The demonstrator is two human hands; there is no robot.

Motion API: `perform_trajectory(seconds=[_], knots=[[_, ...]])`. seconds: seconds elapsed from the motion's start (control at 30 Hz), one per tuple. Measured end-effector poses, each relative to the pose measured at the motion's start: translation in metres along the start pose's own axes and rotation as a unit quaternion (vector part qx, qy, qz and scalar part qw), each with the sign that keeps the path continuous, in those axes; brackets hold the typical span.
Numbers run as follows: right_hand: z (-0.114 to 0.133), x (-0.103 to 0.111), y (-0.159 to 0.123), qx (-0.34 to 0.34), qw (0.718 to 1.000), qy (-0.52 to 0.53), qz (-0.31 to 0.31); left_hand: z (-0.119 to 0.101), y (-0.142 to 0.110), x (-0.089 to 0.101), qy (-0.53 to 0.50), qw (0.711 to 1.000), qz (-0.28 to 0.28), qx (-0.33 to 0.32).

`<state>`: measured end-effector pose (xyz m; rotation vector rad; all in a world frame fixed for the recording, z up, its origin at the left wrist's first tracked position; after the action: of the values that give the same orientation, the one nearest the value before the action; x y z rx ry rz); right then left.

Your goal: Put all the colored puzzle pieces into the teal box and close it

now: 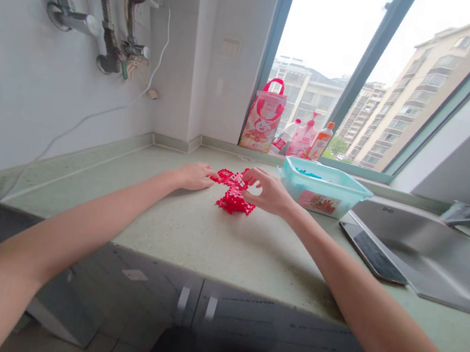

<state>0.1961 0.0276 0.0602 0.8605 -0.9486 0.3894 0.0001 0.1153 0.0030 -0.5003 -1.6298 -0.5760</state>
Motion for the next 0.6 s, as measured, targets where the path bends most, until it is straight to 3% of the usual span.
perform_trajectory(seconds=[0.13,0.3,0.4,0.5,0.6], knots=[[-0.007,-0.006,0.002,-0.009,0.998,0.016,0.052,0.005,-0.005,0.008,0.034,0.999,-0.014,0.020],[-0.052,0.000,-0.001,-0.091,0.993,0.068,-0.028,0.005,-0.006,0.011,-0.005,1.000,-0.030,0.000],[-0.079,-0.018,-0.006,-0.127,0.990,0.048,-0.022,0.000,-0.007,0.010,-0.026,0.999,-0.027,-0.018],[-0.093,-0.039,-0.003,-0.117,0.993,0.001,0.004,-0.004,-0.007,0.010,-0.028,0.999,-0.034,-0.030],[-0.107,-0.047,0.007,-0.133,0.990,-0.053,0.011,0.002,-0.007,0.011,-0.005,0.998,-0.056,-0.017]])
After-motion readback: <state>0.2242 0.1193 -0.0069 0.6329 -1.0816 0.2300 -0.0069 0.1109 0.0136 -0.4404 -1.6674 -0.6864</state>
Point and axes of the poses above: each hand's wrist, its own y-axis towards the middle knuckle, its own x-axis out of the back of the hand, z = x × y, the point moved 9 cm from there along y, towards the middle knuckle, and after that the axes turned 6 degrees about z, right-handed, at the moved point
